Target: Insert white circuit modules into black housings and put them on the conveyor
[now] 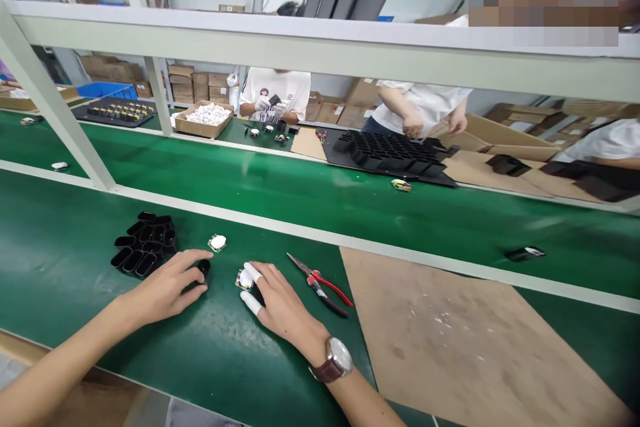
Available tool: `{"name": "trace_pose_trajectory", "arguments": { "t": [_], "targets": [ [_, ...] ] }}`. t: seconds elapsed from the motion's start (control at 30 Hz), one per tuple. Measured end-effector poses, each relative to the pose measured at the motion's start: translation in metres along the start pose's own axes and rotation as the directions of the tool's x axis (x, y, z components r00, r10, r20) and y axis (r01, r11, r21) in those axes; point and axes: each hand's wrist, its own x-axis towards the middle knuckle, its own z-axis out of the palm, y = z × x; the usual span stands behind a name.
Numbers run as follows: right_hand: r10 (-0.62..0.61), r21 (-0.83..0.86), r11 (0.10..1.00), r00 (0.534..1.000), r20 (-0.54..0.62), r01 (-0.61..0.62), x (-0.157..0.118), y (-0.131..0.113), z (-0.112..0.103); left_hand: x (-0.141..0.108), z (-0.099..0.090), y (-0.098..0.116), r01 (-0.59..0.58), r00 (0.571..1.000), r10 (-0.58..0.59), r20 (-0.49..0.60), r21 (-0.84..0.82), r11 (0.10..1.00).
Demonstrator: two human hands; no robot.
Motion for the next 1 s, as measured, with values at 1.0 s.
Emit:
{"name": "trace_pose_trajectory", "arguments": {
  "t": [1.0],
  "targets": [
    [0.035,0.121,0.992,0.999,0.035,-0.039,-0.022,0.015,0.009,0.050,0.082,0.012,0.196,0.980,-0.185,0.067,-0.376,0.906]
  ]
}}
